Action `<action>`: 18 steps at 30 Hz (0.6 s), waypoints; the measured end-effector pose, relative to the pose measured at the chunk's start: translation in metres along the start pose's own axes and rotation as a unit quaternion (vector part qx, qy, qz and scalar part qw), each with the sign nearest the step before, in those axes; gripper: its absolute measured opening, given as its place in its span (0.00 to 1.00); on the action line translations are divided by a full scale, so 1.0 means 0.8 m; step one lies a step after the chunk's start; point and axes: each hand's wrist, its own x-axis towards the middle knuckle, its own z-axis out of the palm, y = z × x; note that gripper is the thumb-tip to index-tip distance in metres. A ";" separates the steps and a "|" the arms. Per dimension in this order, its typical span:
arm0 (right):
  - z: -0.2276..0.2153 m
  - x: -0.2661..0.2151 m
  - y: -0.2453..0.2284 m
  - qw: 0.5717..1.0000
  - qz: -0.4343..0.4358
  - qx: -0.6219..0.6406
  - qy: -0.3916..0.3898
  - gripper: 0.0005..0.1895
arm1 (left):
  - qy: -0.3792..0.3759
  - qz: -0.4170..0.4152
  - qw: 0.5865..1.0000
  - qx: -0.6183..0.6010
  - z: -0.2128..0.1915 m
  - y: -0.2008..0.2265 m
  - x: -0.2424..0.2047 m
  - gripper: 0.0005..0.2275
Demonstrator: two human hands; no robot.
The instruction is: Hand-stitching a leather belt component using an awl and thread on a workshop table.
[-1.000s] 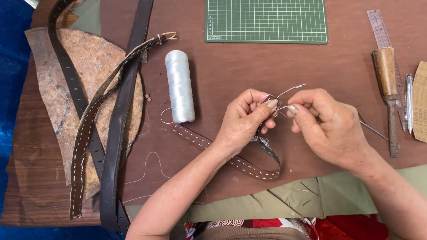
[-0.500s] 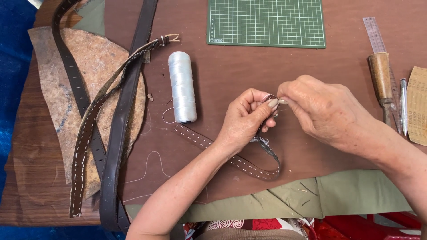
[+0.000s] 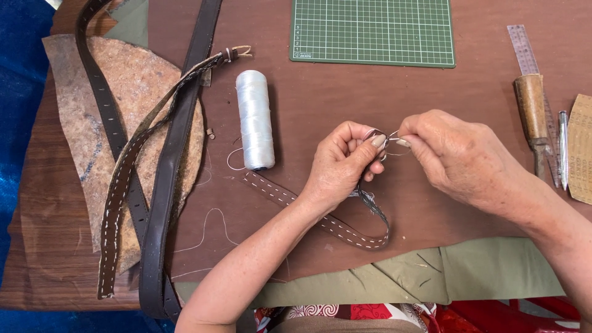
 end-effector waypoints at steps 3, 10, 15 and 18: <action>0.000 -0.004 -0.002 1.000 0.018 0.013 -0.013 0.03 | 0.008 0.003 1.000 0.001 0.002 0.002 -0.002 0.03; -0.012 -0.003 -0.008 0.984 0.133 0.069 -0.094 0.06 | 0.030 0.005 0.999 0.025 0.004 0.008 -0.003 0.03; -0.013 0.000 -0.008 0.988 0.112 0.037 -0.094 0.06 | 0.022 0.005 1.000 0.008 0.004 0.003 -0.001 0.04; -0.012 0.006 -0.005 0.994 0.054 -0.002 -0.094 0.05 | 0.019 0.007 1.000 0.010 0.004 0.002 -0.001 0.04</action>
